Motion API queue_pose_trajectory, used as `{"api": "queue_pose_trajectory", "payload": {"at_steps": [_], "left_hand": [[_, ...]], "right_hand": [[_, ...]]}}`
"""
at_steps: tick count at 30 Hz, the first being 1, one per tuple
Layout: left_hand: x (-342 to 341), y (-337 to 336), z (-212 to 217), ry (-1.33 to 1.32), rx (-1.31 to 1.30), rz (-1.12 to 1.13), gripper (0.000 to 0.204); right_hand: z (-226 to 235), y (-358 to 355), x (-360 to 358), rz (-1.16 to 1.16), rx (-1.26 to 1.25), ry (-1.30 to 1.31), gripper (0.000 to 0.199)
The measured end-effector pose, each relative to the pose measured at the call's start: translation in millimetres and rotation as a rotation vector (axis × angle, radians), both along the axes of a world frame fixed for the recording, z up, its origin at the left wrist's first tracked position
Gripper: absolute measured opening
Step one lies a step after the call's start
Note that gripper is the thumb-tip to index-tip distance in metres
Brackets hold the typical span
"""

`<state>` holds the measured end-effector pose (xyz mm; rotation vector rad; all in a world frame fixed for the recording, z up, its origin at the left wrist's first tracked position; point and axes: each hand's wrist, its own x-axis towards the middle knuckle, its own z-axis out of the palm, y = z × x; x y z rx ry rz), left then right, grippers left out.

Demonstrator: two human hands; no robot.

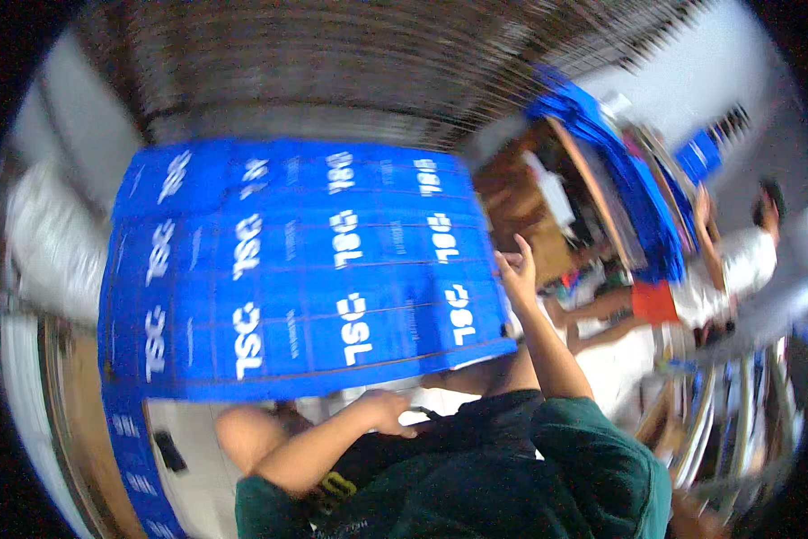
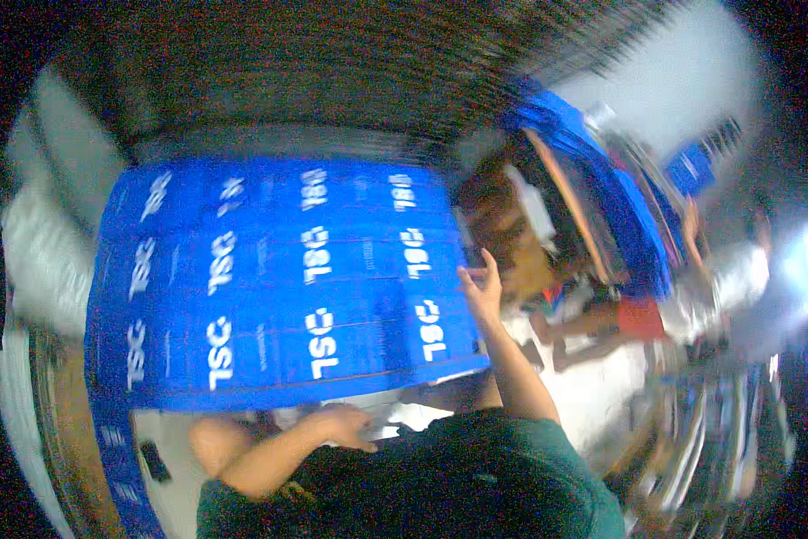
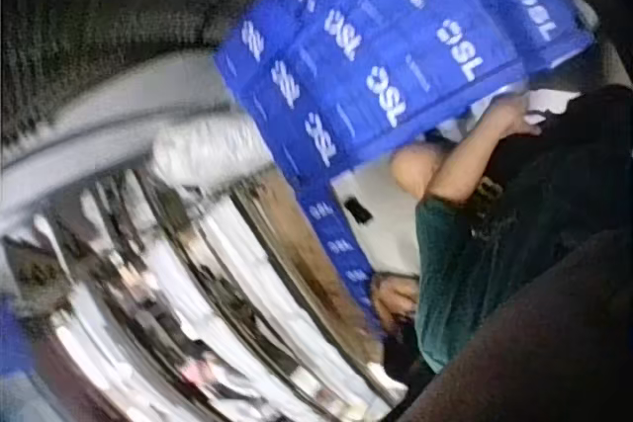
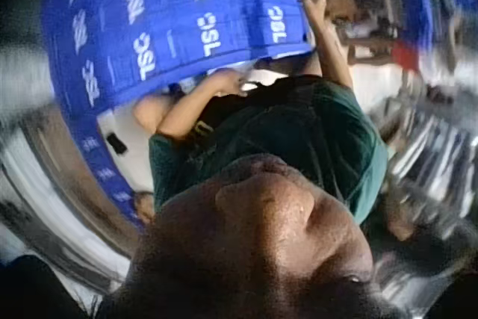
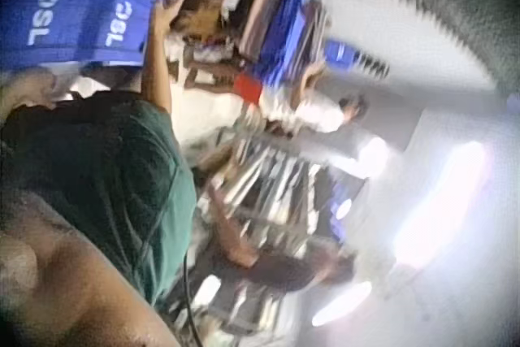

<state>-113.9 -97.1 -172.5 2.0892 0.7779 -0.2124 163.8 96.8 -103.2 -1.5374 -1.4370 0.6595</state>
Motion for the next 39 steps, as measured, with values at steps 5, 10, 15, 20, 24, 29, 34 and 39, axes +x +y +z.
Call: {"api": "queue_pose_trajectory", "payload": {"at_steps": [5,10,15,20,24,29,34,39], "left_hand": [[18.1,-4.0,-7.5,0.086,-0.105,0.006,0.071],[35.9,-18.9,3.1,0.130,-0.091,0.146,0.078],[48.4,-32.7,37.6,0.051,-0.113,0.224,0.073],[58.0,-61.3,34.9,-0.163,-0.240,0.512,0.062],[69.2,-81.6,37.6,-0.171,-0.234,0.688,0.058],[85.5,-91.3,59.1,-0.232,-0.304,0.802,0.054],[90.3,-86.3,53.6,-0.256,-0.276,0.836,0.052],[89.2,-85.3,50.1,-0.258,-0.226,0.816,0.052]], "right_hand": [[42.2,-34.4,90.1,-0.267,0.111,0.148,0.062],[66.6,-53.3,174.7,-0.381,0.262,0.173,0.053],[113.9,-35.9,263.1,-0.422,0.408,0.359,0.044],[190.8,4.7,352.5,-0.388,0.460,0.809,0.064],[221.4,38.7,405.5,-0.314,0.589,1.017,0.087],[231.3,81.0,438.3,-0.319,0.679,1.368,0.098],[227.9,125.2,484.2,-0.461,0.550,1.431,0.089],[233.8,132.2,481.5,-0.484,0.257,0.954,0.068]]}}
